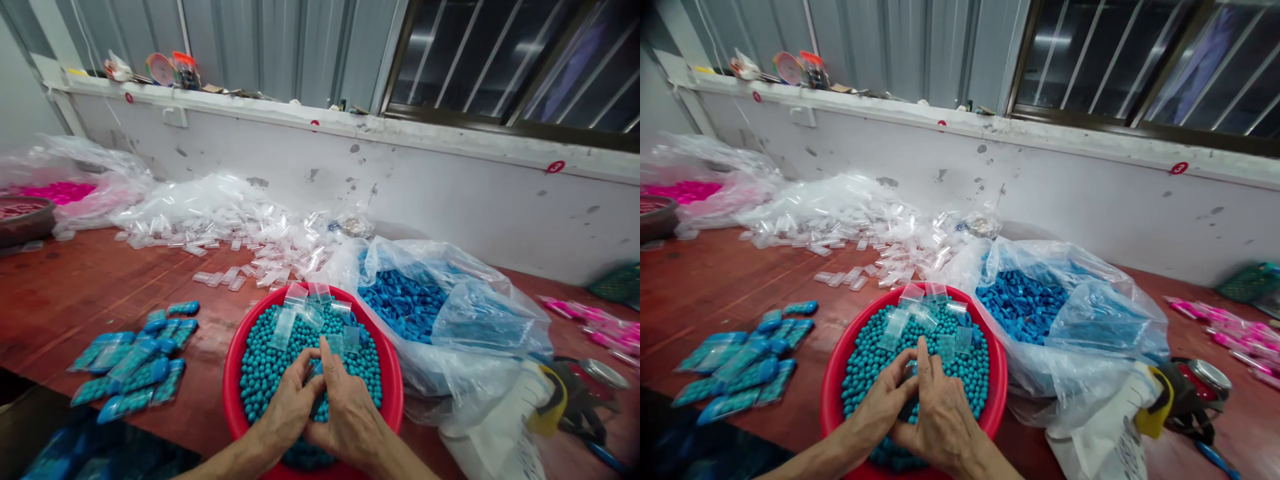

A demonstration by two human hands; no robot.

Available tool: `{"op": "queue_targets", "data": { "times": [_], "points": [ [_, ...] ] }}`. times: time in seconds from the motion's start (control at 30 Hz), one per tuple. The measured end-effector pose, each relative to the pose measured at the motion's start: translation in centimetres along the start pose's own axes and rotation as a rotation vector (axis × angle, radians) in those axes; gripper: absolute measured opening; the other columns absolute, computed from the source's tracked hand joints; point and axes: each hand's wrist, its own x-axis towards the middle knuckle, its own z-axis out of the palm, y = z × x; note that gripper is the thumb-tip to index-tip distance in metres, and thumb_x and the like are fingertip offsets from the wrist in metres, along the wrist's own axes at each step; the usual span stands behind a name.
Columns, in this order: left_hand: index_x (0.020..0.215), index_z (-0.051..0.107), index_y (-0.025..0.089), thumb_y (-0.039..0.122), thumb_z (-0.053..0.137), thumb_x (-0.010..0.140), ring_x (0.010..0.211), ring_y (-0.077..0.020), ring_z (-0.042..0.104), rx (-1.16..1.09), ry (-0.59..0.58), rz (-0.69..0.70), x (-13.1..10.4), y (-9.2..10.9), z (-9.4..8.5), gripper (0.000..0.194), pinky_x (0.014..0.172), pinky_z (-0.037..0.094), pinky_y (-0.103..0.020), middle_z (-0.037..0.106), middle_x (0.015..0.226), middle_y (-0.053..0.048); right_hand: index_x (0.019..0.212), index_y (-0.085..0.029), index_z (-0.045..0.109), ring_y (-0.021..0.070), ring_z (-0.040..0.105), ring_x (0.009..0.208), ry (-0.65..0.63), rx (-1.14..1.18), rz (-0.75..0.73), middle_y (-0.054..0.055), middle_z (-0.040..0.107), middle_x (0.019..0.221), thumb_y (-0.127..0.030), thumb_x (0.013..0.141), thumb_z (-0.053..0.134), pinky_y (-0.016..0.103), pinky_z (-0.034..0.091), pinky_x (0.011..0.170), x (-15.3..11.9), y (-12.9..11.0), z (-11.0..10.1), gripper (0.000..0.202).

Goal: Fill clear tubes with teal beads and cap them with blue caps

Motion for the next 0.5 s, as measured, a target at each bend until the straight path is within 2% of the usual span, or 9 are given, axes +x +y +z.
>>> {"op": "queue_targets", "data": {
  "times": [0.17,0.23,0.3,0.4,0.5],
  "points": [
    [0.093,0.054,0.018,0.021,0.051,0.075,0.084,-0.0163,0.052,0.001,0.020,0.017,0.0,-0.1,0.7,0.019,0.075,0.042,-0.023,0.059,0.086,-0.001,0.137,-0.010,0.011,0.0310,0.059,0.078,-0.026,-0.079,0.047,0.021,0.050,0.107,-0.039,0.060,0.064,0.040,0.048,0.060,0.0,-0.7,0.0,0.098],
    [0.095,0.054,0.018,0.022,0.051,0.075,0.083,-0.0167,0.052,0.033,0.009,0.010,0.1,0.0,0.6,0.020,0.075,0.042,-0.024,0.060,0.087,-0.002,0.138,-0.013,0.010,0.0299,0.059,0.080,-0.059,-0.035,0.076,0.019,0.049,0.110,-0.038,0.062,0.063,0.040,0.048,0.063,-0.2,-0.8,0.5,0.096],
    [0.095,0.054,0.019,0.023,0.051,0.075,0.081,-0.0166,0.052,0.114,-0.006,0.016,0.0,0.2,-0.1,0.021,0.074,0.042,-0.024,0.060,0.086,-0.002,0.138,-0.017,0.003,0.0285,0.057,0.089,-0.086,0.068,0.049,0.018,0.045,0.119,-0.037,0.066,0.063,0.039,0.048,0.070,-0.5,-0.8,0.9,0.096],
    [0.099,0.054,0.021,0.028,0.051,0.075,0.073,-0.0155,0.053,0.304,0.018,0.002,-0.7,0.8,-3.3,0.025,0.069,0.043,-0.024,0.060,0.078,0.001,0.138,-0.021,-0.002,0.0265,0.050,0.106,-0.101,0.175,0.002,0.015,0.035,0.131,-0.034,0.071,0.062,0.036,0.044,0.082,-0.6,0.3,0.6,0.094],
    [0.107,0.050,0.023,0.038,0.047,0.077,0.071,-0.0169,0.056,0.546,0.205,-0.011,-1.9,1.6,-8.8,0.034,0.064,0.045,-0.025,0.061,0.079,0.001,0.136,-0.022,0.020,0.0228,0.050,0.105,-0.061,0.085,0.082,0.011,0.043,0.126,-0.026,0.080,0.051,0.034,0.043,0.085,0.4,2.8,-1.3,0.064]
  ]
}}
